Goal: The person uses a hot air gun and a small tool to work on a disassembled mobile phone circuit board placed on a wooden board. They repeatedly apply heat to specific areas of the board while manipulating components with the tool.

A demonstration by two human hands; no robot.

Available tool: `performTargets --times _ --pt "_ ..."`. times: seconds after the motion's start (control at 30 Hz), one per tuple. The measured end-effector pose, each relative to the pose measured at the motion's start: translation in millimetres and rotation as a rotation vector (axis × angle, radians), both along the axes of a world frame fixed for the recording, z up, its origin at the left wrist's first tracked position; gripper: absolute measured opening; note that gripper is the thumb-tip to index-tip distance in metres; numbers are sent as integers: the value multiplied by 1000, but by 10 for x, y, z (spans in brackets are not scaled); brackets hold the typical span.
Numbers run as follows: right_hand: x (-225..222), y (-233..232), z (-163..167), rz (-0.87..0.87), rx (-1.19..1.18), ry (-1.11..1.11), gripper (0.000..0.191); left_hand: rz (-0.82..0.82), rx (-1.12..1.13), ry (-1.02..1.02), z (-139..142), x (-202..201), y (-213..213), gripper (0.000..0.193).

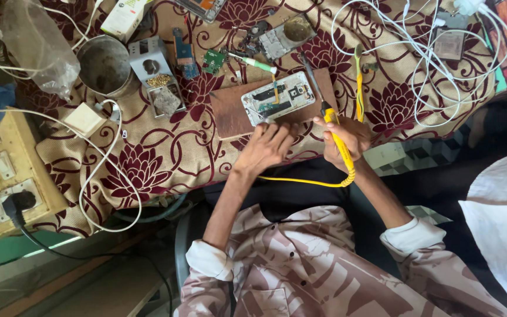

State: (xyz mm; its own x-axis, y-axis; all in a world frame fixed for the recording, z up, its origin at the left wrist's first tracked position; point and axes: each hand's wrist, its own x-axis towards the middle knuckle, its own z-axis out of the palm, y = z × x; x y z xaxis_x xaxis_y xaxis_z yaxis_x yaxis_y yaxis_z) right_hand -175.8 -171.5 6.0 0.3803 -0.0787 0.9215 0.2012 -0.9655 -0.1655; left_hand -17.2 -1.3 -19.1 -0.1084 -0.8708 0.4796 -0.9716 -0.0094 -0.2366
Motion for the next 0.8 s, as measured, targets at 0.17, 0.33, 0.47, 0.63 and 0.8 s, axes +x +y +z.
performTargets --times 0.17,0.33,0.47,0.63,0.8 --pt "12 37 94 4 -70 23 19 51 31 -39 -21 88 16 32" --pt "-32 26 130 -83 -37 1 23 37 22 -35 10 92 30 28" --pt "-67 34 149 -89 15 -43 17 45 32 -82 111 103 27 28" --pt "-74 100 75 -220 128 -31 16 -109 -72 -49 186 186 55 31" --pt "-64 34 -18 -138 275 -10 17 -177 -112 -74 116 146 -56 19"
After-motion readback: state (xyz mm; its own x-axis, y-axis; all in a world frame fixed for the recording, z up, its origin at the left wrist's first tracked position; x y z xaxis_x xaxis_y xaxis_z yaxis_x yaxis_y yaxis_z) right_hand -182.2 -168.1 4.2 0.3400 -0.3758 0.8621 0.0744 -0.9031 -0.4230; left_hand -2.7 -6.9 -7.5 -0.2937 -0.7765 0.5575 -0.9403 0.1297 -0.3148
